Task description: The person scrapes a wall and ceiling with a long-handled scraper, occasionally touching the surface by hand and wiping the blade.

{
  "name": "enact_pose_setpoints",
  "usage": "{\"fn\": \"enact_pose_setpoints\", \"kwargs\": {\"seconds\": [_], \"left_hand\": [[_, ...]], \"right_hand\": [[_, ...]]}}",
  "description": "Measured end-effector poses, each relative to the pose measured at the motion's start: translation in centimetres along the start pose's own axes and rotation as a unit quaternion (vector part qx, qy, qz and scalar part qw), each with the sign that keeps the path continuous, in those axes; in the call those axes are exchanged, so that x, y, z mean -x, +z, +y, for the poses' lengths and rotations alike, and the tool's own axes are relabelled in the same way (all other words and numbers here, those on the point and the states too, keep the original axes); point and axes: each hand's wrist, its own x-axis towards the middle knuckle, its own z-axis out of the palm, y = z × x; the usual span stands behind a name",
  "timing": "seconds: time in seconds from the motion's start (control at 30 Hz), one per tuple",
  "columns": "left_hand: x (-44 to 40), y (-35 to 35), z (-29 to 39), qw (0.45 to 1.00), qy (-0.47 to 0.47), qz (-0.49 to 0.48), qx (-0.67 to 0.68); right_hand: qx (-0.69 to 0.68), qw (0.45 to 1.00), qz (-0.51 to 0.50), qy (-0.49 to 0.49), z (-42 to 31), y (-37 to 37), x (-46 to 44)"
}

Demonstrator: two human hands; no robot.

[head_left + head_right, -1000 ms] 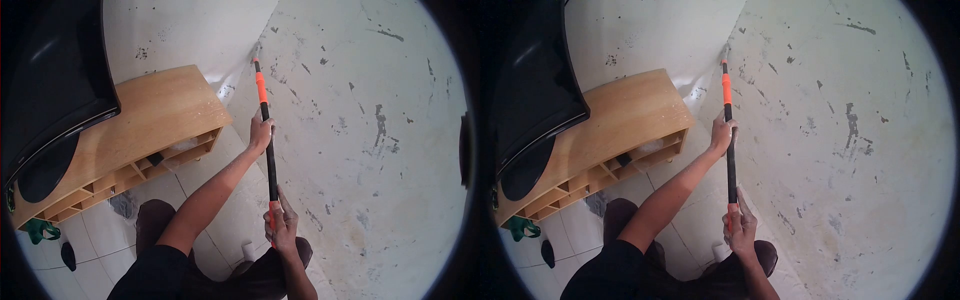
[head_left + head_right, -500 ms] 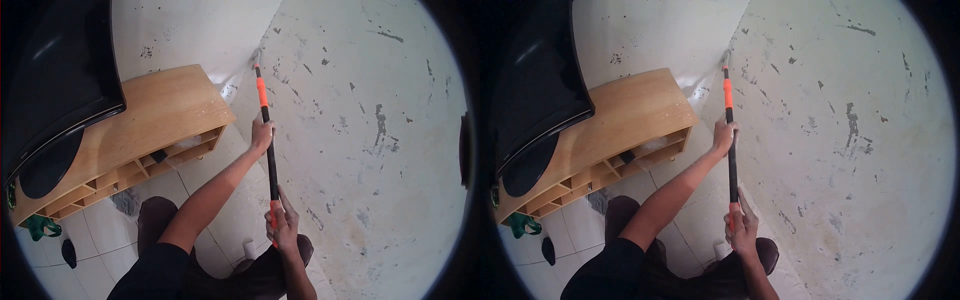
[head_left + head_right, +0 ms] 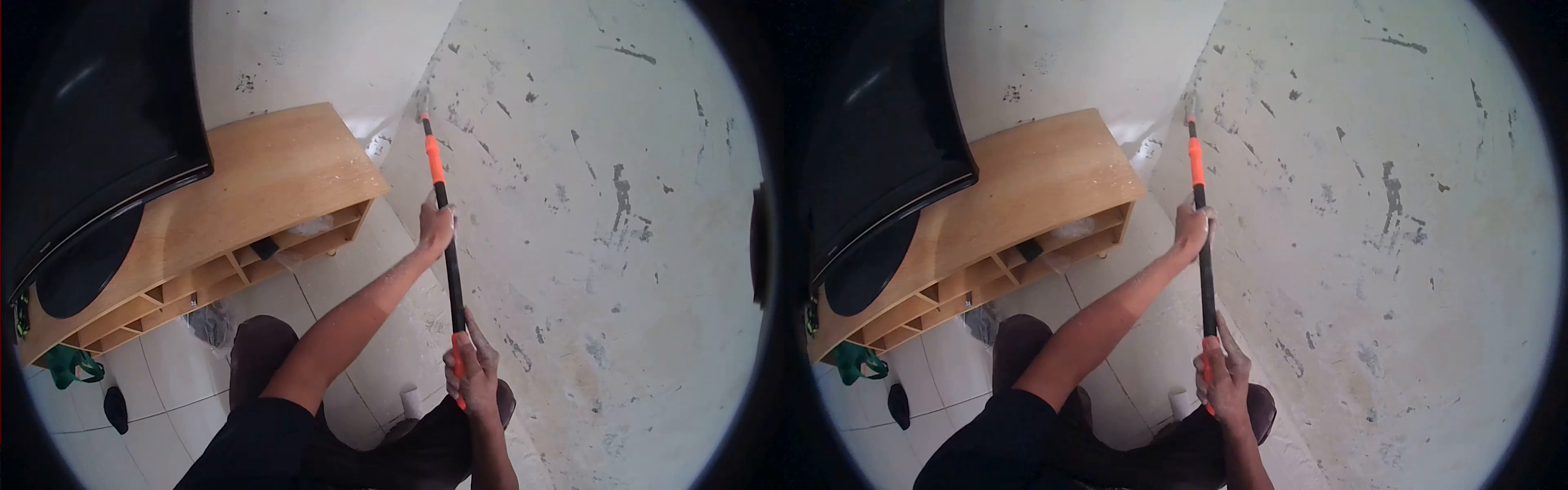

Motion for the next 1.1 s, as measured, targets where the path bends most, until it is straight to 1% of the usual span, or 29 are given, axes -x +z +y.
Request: {"fn": "enact_pose_setpoints", "kwargs": {"seconds": [0.03, 0.1, 0.17, 0.2, 0.23, 0.3, 0.37, 0.4, 0.43, 0.47, 0.57, 0.67, 0.7, 0.73, 0.77, 0.83, 0.87, 0.93, 0.97, 1.03, 1.1], "left_hand": [[0.1, 0.2, -0.5, 1.000, 0.015, 0.019, -0.019], [-0.3, 0.2, -1.0, 0.999, 0.007, 0.037, -0.012], [-1.1, -0.3, -1.0, 0.998, 0.035, 0.024, -0.043], [-2.6, -0.8, -1.5, 0.998, 0.010, -0.004, -0.069], [-2.8, -0.8, -0.9, 0.998, 0.008, -0.006, -0.068], [-2.3, -0.6, -0.7, 1.000, 0.003, -0.016, -0.019], [-1.4, -0.2, -0.8, 0.999, -0.006, -0.010, -0.033], [-1.1, 0.4, -1.3, 0.996, 0.014, 0.012, -0.083], [-1.1, 0.8, -1.7, 0.990, 0.035, 0.037, -0.128], [-1.0, 1.0, -2.1, 0.991, 0.016, 0.019, -0.132], [-0.7, 2.1, -3.6, 0.992, -0.008, 0.023, -0.124], [-0.4, 2.6, -4.4, 0.994, -0.003, 0.023, -0.105], [-0.2, 2.5, -4.1, 0.995, 0.004, 0.023, -0.095], [0.2, 2.4, -3.5, 0.996, -0.024, 0.021, -0.085], [-0.2, 2.0, -3.4, 0.996, -0.024, 0.022, -0.084], [-1.9, 1.5, -4.5, 0.992, 0.004, 0.037, -0.117], [-2.8, 1.1, -4.8, 0.993, 0.010, 0.041, -0.109], [-4.9, -0.5, -3.8, 0.993, 0.019, 0.039, -0.112], [-5.5, -1.1, -3.4, 0.991, 0.002, 0.035, -0.129], [-5.1, -1.3, -3.1, 0.995, -0.004, 0.043, -0.091], [-4.4, -1.3, -3.0, 0.995, -0.012, 0.037, -0.092]], "right_hand": [[0.001, 1.000, -0.005, -0.004, 0.2, -0.2, 0.1], [-0.011, 1.000, -0.002, 0.006, 0.2, -0.5, 0.2], [-0.004, 1.000, -0.008, 0.005, -0.2, 0.0, -0.5], [0.006, 1.000, -0.014, 0.010, -0.6, 0.6, -0.8], [0.017, 1.000, -0.020, 0.017, -1.0, 0.8, -1.1], [0.017, 0.999, -0.016, 0.023, -1.1, 0.1, -0.8], [-0.034, 0.999, -0.030, 0.028, -0.3, -1.1, -1.1], [-0.058, 0.997, -0.032, 0.041, -0.4, -2.0, -0.9], [-0.054, 0.997, -0.036, 0.038, -0.5, -2.7, -0.8], [-0.044, 0.998, -0.031, 0.039, -0.7, -3.3, -0.6], [-0.018, 0.999, -0.010, 0.041, -1.4, -4.0, 0.3], [-0.006, 0.999, 0.006, 0.038, -1.9, -4.2, 0.8], [-0.005, 0.999, 0.006, 0.039, -1.6, -4.2, 0.7], [-0.014, 0.999, 0.005, 0.041, -1.2, -4.2, 0.6], [-0.023, 0.999, 0.003, 0.043, -1.0, -4.2, 0.3], [-0.019, 0.999, -0.005, 0.043, -0.8, -3.6, -1.0], [-0.016, 0.999, -0.010, 0.042, -0.8, -3.2, -1.6], [-0.024, 0.999, -0.018, 0.043, -0.7, -1.8, -3.5], [-0.032, 0.998, -0.030, 0.045, -0.6, -1.1, -4.1], [-0.019, 0.998, -0.038, 0.036, 0.0, -0.8, -4.4], [-0.034, 0.998, -0.031, 0.036, 0.6, -1.2, -4.2]]}}
